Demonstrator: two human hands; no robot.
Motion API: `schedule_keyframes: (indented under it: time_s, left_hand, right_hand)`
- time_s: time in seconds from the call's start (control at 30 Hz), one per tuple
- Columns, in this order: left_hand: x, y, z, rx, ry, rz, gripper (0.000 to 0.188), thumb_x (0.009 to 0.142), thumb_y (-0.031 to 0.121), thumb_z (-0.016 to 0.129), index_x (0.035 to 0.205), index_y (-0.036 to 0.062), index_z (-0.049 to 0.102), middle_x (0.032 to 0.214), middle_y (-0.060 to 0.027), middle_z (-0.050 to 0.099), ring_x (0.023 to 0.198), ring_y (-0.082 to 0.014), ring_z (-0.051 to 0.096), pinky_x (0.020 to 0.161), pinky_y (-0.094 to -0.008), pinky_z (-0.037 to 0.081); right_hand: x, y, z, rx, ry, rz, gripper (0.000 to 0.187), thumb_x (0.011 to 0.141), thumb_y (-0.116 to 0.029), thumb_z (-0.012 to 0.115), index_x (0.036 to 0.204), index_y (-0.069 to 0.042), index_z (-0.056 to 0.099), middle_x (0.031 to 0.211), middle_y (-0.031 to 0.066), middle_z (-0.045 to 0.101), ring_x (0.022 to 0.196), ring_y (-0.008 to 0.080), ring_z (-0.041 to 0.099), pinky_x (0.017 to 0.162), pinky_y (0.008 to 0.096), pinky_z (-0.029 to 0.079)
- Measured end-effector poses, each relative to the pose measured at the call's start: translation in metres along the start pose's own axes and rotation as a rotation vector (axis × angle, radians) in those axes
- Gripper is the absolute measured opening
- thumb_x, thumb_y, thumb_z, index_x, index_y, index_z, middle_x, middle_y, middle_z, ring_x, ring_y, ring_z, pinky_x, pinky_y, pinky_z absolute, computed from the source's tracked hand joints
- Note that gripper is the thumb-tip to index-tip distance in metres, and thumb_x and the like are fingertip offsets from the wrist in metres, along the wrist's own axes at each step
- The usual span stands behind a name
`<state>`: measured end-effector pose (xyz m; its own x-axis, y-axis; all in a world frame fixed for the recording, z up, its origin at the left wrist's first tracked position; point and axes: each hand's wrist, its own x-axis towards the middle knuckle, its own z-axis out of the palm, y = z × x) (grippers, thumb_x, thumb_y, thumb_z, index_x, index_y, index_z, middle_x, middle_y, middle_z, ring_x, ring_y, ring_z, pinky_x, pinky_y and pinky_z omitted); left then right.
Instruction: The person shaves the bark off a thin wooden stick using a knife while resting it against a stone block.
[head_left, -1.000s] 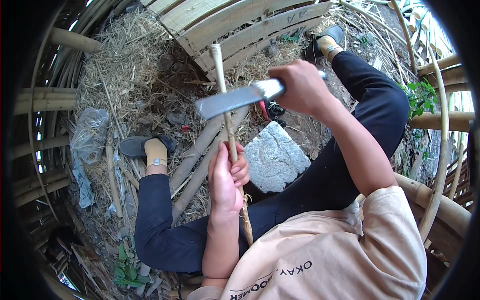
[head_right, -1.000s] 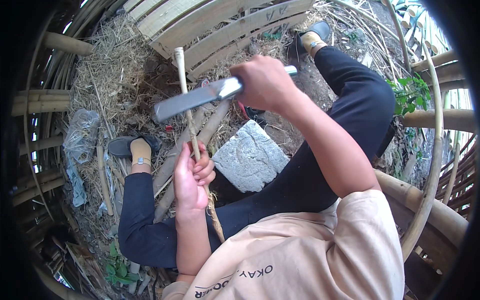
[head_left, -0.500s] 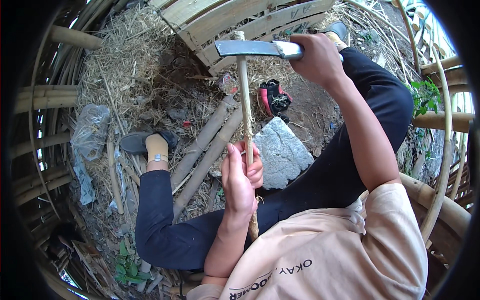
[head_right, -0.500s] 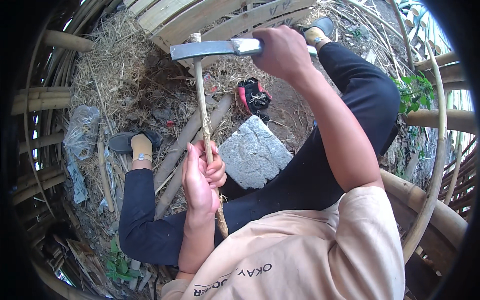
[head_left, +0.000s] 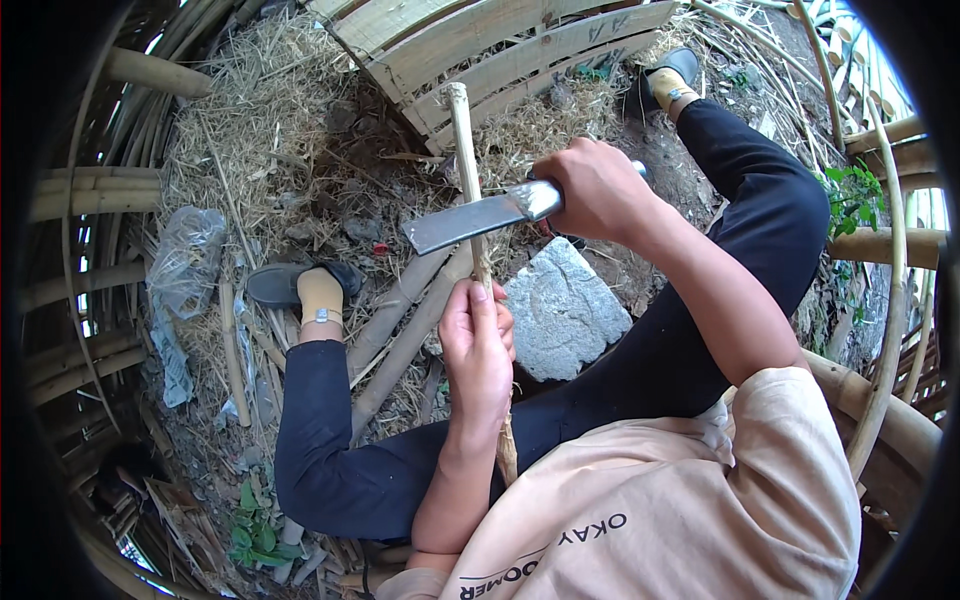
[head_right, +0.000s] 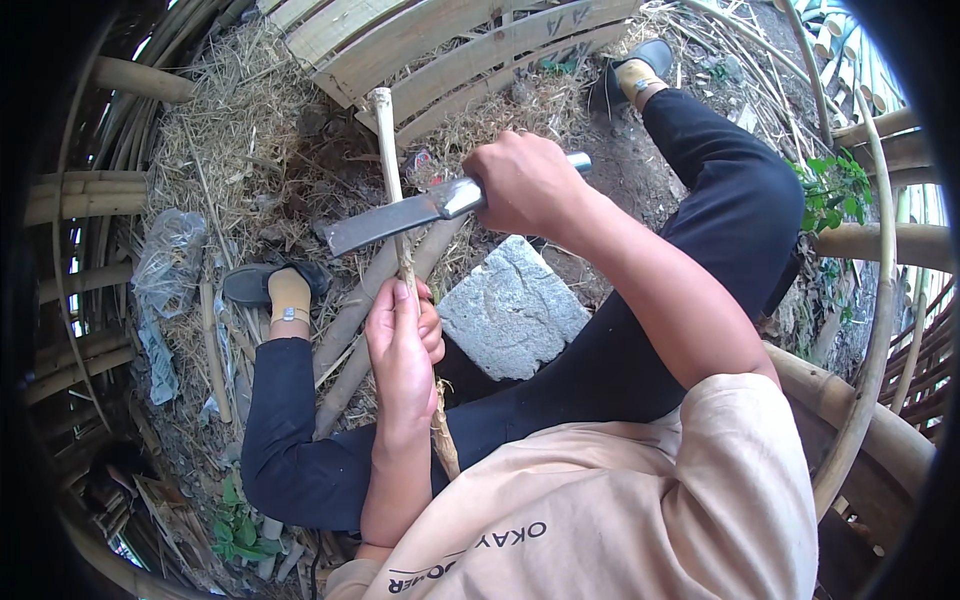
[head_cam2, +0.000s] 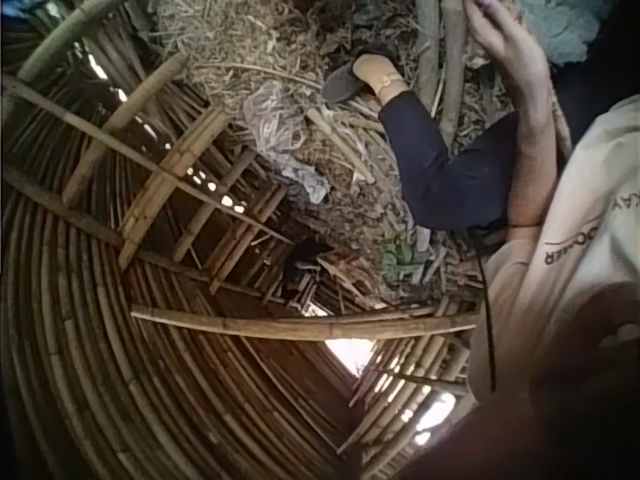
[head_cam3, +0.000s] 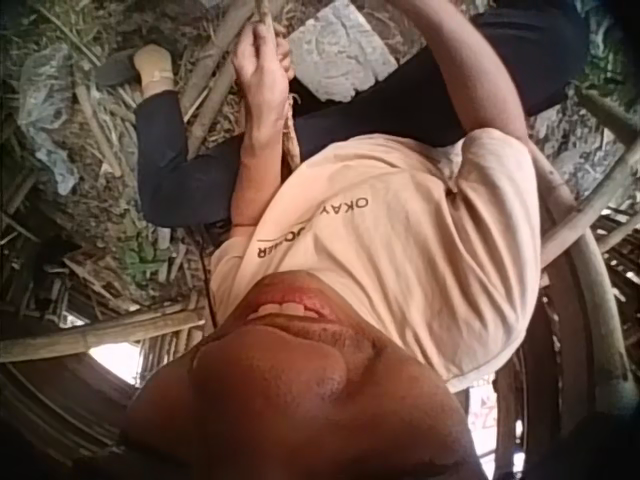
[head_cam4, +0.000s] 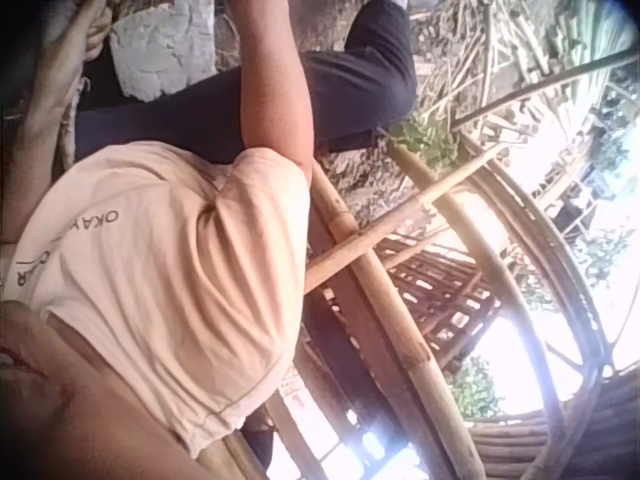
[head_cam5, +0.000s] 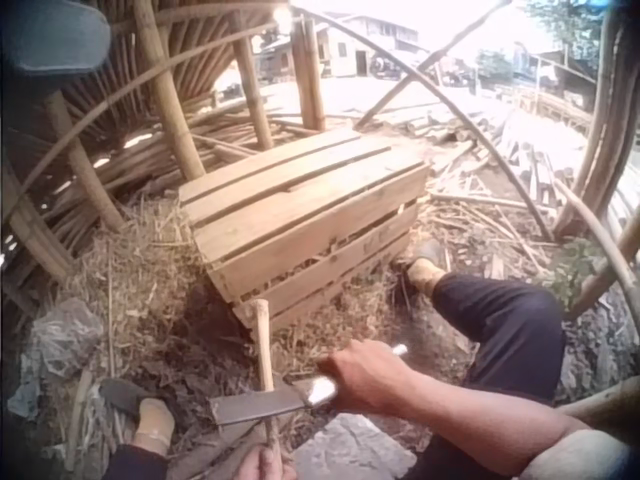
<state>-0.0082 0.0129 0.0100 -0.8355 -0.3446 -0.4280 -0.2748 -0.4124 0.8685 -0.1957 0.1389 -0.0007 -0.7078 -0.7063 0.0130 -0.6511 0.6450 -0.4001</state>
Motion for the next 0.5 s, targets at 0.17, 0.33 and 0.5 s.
schedule_keyframes:
  time_s: [0.17, 0.33, 0.5]
  left_hand:
    - [0.005, -0.001, -0.002, -0.051, 0.008, -0.043, 0.026, 0.109, 0.028, 0.040, 0.098, 0.0078, 0.053, 0.064, 0.0084, 0.033, 0.049, 0.0013, 0.025, 0.042, -0.0168, 0.019]
    - [0.015, 0.003, -0.012, -0.156, 0.007, -0.119, 0.025, 0.109, 0.025, 0.040, 0.099, 0.0071, 0.054, 0.065, 0.0077, 0.035, 0.050, 0.0008, 0.027, 0.042, -0.0161, 0.020]
    - [0.012, 0.000, -0.007, -0.042, 0.040, -0.079, 0.027, 0.110, 0.029, 0.039, 0.096, 0.0086, 0.052, 0.063, 0.0091, 0.033, 0.048, 0.0012, 0.025, 0.040, -0.0169, 0.020]
  right_hand:
    - [-0.001, 0.001, -0.002, -0.008, -0.062, 0.025, 0.017, 0.067, -0.021, 0.076, 0.079, -0.010, 0.073, 0.069, 0.0155, 0.067, 0.070, 0.0348, 0.068, 0.069, 0.0459, 0.054]
    - [0.000, -0.006, 0.000, -0.011, -0.071, 0.022, 0.015, 0.069, -0.022, 0.075, 0.079, -0.011, 0.074, 0.070, 0.0146, 0.068, 0.070, 0.0341, 0.069, 0.069, 0.0452, 0.055]
    - [0.003, -0.004, 0.013, 0.017, -0.090, 0.083, 0.016, 0.066, -0.019, 0.074, 0.079, -0.010, 0.073, 0.071, 0.0147, 0.069, 0.072, 0.0345, 0.069, 0.069, 0.0447, 0.055]
